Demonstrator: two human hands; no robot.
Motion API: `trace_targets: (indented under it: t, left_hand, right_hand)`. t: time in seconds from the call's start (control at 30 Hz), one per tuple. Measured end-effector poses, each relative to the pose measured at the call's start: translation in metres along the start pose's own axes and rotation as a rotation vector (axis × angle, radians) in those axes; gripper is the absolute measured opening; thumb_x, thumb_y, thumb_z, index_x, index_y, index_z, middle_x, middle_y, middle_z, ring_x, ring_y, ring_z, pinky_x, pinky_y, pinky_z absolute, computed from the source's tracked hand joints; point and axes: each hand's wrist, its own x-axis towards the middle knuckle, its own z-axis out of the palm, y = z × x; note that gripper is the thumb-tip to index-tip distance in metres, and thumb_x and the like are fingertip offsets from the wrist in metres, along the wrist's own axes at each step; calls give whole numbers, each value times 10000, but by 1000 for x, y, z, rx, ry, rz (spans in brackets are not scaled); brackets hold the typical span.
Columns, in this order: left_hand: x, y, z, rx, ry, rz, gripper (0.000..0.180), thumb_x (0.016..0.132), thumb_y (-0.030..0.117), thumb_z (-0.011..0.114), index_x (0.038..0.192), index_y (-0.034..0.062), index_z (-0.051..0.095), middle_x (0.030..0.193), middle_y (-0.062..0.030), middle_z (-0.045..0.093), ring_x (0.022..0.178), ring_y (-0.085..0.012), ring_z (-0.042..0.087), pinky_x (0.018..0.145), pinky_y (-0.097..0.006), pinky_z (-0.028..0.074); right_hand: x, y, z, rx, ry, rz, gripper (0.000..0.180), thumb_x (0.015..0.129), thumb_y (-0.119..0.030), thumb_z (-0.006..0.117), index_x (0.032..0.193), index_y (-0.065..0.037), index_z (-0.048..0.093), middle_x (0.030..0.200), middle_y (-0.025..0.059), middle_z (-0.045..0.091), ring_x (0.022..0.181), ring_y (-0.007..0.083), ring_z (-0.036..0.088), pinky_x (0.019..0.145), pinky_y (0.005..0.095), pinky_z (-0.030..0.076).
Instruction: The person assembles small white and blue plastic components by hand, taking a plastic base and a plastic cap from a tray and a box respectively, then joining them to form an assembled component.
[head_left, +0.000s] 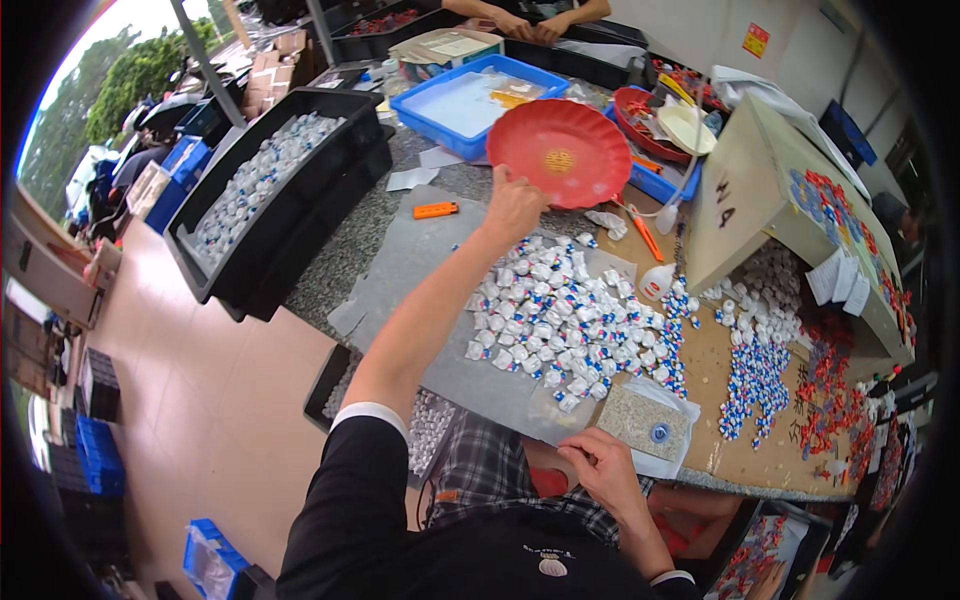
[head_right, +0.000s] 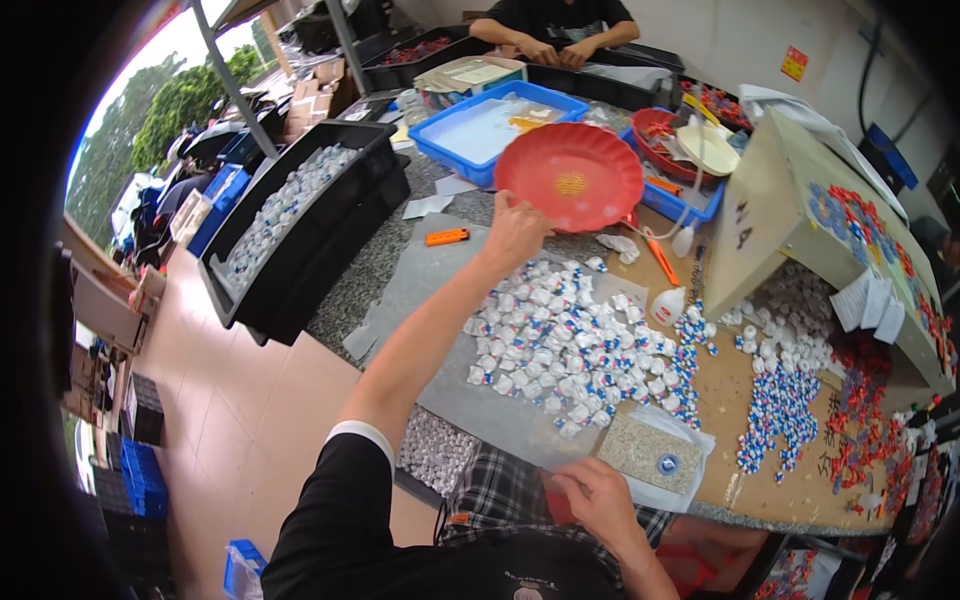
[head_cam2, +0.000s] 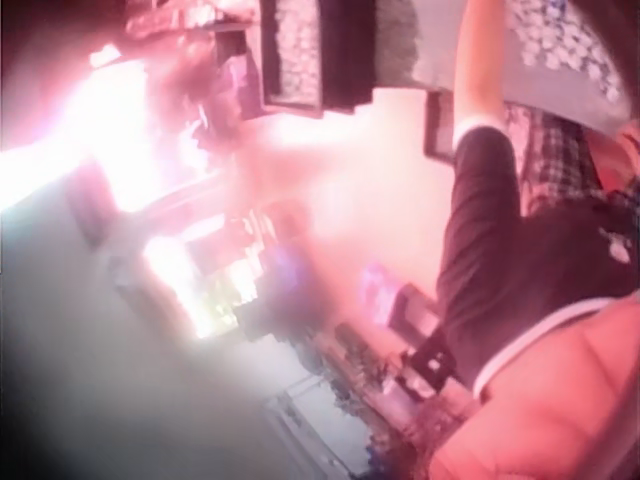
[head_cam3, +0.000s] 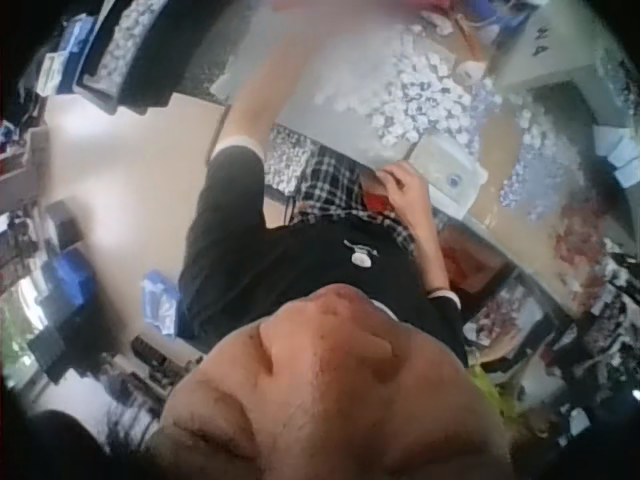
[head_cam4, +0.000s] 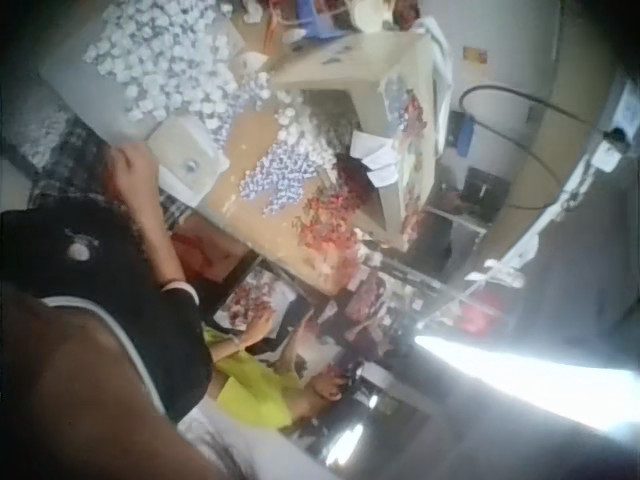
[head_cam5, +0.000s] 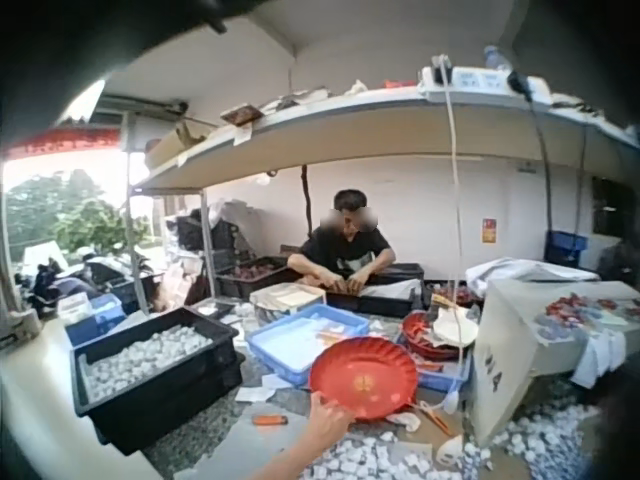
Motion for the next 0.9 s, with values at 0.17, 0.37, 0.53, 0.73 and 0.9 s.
trace_targets:
  t: [0.17,0.37,0.53,0.73,0.9]
  left_hand:
    - [-19,-8,-77,-158,382,-82,376,700,288,721,1046,160,651,1071,-37,603,1141,-231,472,927,-453,270]
    - [-174,-138,-254,516,813,-787,378,762,163,663,1130,101,603,1165,-118,546,1124,-322,458,955,-429,346]
    - [-329,-247,-277,-508,735,-1522,1003,682,446,732,1410,7,199,1430,-234,254,1344,-378,206,1076,-487,175]
    - [-313,-249,-267,-1288,641,-1409,755,753,421,693,1335,70,366,1308,-147,440,1215,-293,409,979,-507,317]
    - [-311,-249,-266,-1311,723,-1414,560,743,67,619,1253,-9,399,1172,-174,508,992,-262,576,805,-374,524]
  right_hand:
    - [12,-27,13,31,-31,49,83,780,-47,644,846,-11,679,751,62,613,611,98,533,535,221,395]
    - [86,-80,43,250,-269,-80,120,793,-83,640,888,-26,684,808,40,635,660,89,545,580,217,409]
    - [260,-156,90,376,-186,-354,210,819,-147,649,976,-9,656,757,-8,610,639,39,499,563,202,389]
    - [481,-192,125,397,147,-81,653,697,-418,753,1124,34,552,952,90,614,810,158,550,661,292,432]
    - [549,-201,152,353,-59,159,410,662,-216,789,943,15,602,913,95,626,779,186,569,668,361,427]
